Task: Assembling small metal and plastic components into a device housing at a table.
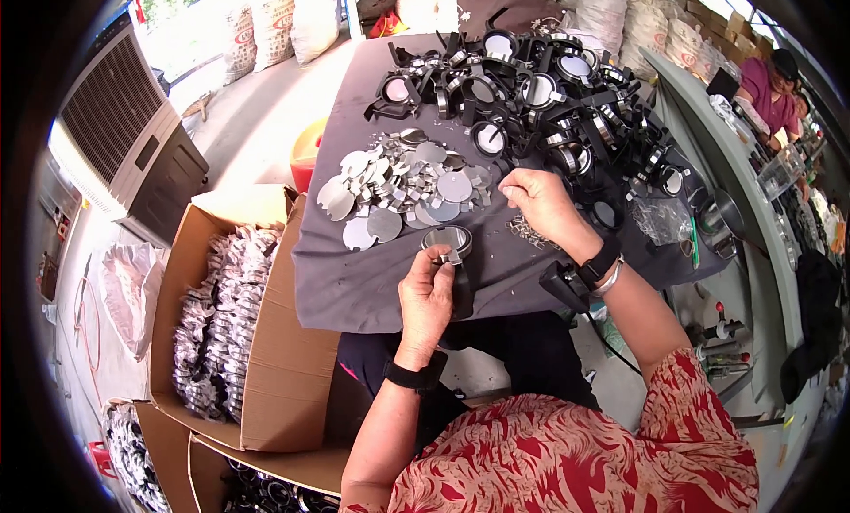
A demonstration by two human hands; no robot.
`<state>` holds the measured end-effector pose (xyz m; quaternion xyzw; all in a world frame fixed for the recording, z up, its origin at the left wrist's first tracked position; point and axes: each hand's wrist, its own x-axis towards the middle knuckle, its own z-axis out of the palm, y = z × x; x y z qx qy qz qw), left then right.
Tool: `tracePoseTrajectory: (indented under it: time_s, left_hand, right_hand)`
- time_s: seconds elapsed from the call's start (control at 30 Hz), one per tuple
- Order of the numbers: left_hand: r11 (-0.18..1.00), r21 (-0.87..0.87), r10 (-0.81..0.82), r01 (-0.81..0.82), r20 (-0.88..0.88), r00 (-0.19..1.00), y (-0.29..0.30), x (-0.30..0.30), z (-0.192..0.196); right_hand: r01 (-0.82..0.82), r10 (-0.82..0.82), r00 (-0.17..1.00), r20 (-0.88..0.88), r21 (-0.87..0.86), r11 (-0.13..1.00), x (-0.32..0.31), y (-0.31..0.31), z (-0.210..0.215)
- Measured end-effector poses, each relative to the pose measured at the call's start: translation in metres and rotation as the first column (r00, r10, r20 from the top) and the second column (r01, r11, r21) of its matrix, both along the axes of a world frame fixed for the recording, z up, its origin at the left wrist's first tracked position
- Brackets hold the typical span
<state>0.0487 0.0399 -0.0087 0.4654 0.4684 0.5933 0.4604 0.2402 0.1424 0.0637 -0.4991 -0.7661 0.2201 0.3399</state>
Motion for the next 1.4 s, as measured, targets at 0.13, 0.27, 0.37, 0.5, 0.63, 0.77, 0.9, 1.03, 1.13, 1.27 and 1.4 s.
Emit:
tracePoseTrajectory:
  time_s: [0.13,0.27,0.37,0.5,0.63,0.77,0.9,1.03,1.13,1.27,1.4]
  left_hand:
    - [0.999,0.025,-0.024,0.024,0.010,1.000,0.001,0.001,0.005]
    - [1.000,-0.013,-0.020,0.021,0.045,0.999,-0.001,0.000,0.007]
    - [1.000,0.001,-0.025,0.025,0.005,1.000,0.001,0.001,0.006]
    - [1.000,-0.018,-0.016,0.016,0.014,1.000,-0.002,0.001,0.011]
    - [0.999,-0.005,-0.038,0.038,0.014,0.999,0.000,0.001,0.008]
    - [1.000,-0.016,-0.021,0.020,-0.033,0.999,-0.002,0.001,0.011]
    - [1.000,0.004,-0.027,0.027,-0.015,1.000,0.001,0.001,0.008]
    - [1.000,-0.014,-0.024,0.024,-0.005,1.000,0.001,0.004,0.007]
    - [0.999,-0.019,-0.029,0.029,0.004,1.000,0.001,0.002,0.008]
    - [0.998,-0.033,-0.044,0.044,0.014,0.999,-0.001,-0.001,0.009]
    - [0.999,-0.025,-0.034,0.034,0.001,0.999,0.000,0.000,0.011]
  right_hand:
    - [0.071,-0.080,0.992,0.098,0.086,0.994,0.043,-0.022,0.000]
    - [0.167,-0.172,0.984,0.049,0.090,0.982,0.071,-0.039,-0.002]
    - [0.213,-0.221,0.974,0.055,0.123,0.969,0.093,-0.038,0.001]
    - [0.155,-0.176,0.969,0.173,0.126,0.980,0.083,-0.035,-0.004]
    - [0.179,-0.205,0.948,0.242,0.125,0.976,0.079,-0.037,-0.005]
    - [-0.002,-0.071,0.930,0.360,0.198,0.980,0.059,-0.039,-0.011]
    - [-0.030,-0.060,0.839,0.540,0.156,0.987,0.043,-0.033,-0.006]
    - [-0.019,-0.081,0.912,0.402,0.241,0.970,0.059,-0.015,-0.011]
    - [0.025,-0.139,0.874,0.465,0.244,0.969,0.061,-0.010,-0.014]
    - [0.091,-0.229,0.874,0.429,0.318,0.944,0.053,-0.014,-0.013]
    - [-0.064,-0.094,0.889,0.448,0.325,0.944,0.043,-0.023,-0.010]
